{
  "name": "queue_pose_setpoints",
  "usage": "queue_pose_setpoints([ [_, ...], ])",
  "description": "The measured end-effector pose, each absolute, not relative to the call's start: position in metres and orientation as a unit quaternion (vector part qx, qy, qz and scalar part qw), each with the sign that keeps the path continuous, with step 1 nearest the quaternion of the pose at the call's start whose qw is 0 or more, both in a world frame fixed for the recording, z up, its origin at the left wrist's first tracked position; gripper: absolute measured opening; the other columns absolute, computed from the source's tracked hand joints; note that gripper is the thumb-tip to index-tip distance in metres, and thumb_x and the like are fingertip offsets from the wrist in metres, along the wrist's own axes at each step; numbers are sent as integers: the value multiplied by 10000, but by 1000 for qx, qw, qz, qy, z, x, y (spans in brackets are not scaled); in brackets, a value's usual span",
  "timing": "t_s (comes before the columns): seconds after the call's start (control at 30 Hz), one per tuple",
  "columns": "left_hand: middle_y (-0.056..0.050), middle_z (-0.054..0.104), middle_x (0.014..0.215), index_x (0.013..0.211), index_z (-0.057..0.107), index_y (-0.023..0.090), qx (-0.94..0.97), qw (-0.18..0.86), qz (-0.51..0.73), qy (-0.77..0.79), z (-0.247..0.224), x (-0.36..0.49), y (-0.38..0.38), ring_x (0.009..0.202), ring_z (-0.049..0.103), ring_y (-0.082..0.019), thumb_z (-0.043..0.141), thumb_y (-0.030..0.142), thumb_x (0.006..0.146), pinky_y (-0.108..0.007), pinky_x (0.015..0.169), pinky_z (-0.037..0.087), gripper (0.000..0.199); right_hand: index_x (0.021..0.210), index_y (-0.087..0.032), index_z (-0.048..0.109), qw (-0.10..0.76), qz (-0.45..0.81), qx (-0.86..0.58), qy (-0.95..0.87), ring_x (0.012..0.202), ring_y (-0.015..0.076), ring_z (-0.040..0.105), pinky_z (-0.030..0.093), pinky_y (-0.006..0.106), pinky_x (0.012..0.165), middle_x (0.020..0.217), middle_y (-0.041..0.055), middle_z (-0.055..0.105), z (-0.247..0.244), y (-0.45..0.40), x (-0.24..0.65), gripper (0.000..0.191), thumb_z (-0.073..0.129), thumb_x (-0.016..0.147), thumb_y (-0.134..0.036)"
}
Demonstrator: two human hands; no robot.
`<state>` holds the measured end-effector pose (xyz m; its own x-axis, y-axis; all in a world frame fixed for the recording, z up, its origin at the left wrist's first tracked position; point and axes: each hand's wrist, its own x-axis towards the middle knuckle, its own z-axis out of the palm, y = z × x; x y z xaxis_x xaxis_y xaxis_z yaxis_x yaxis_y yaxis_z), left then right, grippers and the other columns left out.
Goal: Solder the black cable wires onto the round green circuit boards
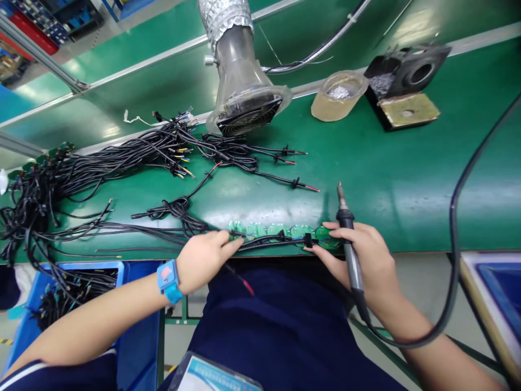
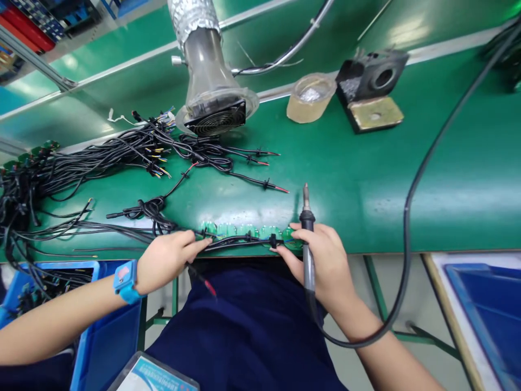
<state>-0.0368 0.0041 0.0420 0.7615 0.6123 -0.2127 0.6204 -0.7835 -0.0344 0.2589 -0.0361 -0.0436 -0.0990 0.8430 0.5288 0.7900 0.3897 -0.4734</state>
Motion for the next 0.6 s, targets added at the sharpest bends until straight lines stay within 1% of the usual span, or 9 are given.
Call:
queue_pose_setpoints([
  [0.07, -31, 569, 741, 1236, 491, 135, 959, 18, -78, 273, 28, -41, -8, 614, 560, -138, 369, 98, 898, -238, 510, 466, 362, 983, -199, 482, 381, 21, -561, -734, 882, 209, 593, 498, 370, 769, 958, 63, 650, -44, -39, 257, 368, 722, 715, -275],
  [0.17, -27, 565, 755, 1277, 455, 122, 965, 21, -92, 247, 9, -43, -20, 595, 550, -132, 388, 148, 917, -239, 494, 472, 368, 989, -197, 481, 379, 12, -570, -729, 893, 210, 593, 495, 367, 783, 965, 65, 653, -46, -42, 256, 383, 730, 707, -268],
  [0.23, -35, 567, 808, 1284, 457, 160, 961, 47, -106, 253, 9, -42, -22, 609, 555, -128, 415, 289, 932, -236, 504, 479, 377, 989, -199, 481, 375, 9, -565, -735, 882, 206, 597, 492, 361, 784, 969, 64, 655, -47, -42, 257, 376, 726, 714, -272],
  [0.3, -43, 557, 866, 1277, 471, 200, 954, 86, -104, 267, 23, -41, -17, 615, 550, -115, 416, 480, 903, -228, 523, 483, 471, 987, -207, 482, 366, 14, -558, -744, 856, 201, 601, 488, 356, 777, 974, 59, 654, -48, -41, 260, 357, 713, 729, -292],
  [0.37, -44, 540, 883, 1283, 469, 230, 940, 79, -98, 318, 48, -42, -7, 612, 542, -114, 402, 556, 877, -225, 521, 471, 525, 989, -216, 487, 349, 29, -558, -752, 835, 201, 603, 485, 355, 768, 979, 55, 652, -47, -40, 263, 343, 697, 742, -328],
  [0.47, -58, 527, 877, 1295, 466, 245, 883, -45, -103, 455, 85, -43, 13, 635, 553, -149, 388, 416, 926, -244, 501, 438, 413, 999, -223, 493, 312, 49, -561, -765, 827, 215, 601, 482, 360, 760, 996, 66, 645, -44, -37, 266, 372, 688, 738, -401],
  [0.5, -64, 531, 891, 1275, 488, 247, 867, -67, -118, 479, 91, -43, 21, 653, 565, -162, 405, 367, 926, -252, 506, 434, 378, 1004, -225, 494, 302, 50, -560, -769, 820, 219, 599, 483, 361, 754, 999, 69, 644, -42, -37, 267, 389, 688, 731, -422],
  [0.53, -66, 539, 913, 1238, 523, 251, 863, -62, -140, 482, 93, -44, 27, 666, 575, -169, 443, 340, 911, -258, 515, 435, 348, 1008, -227, 494, 295, 50, -557, -775, 811, 222, 598, 485, 362, 744, 999, 70, 645, -41, -36, 268, 398, 687, 728, -433],
  [0.6, -51, 559, 937, 1128, 595, 252, 871, 8, -193, 452, 85, -43, 38, 675, 591, -171, 539, 309, 857, -261, 533, 439, 283, 1004, -232, 493, 292, 42, -548, -782, 792, 223, 598, 488, 359, 724, 987, 67, 649, -40, -35, 269, 380, 684, 734, -420],
])
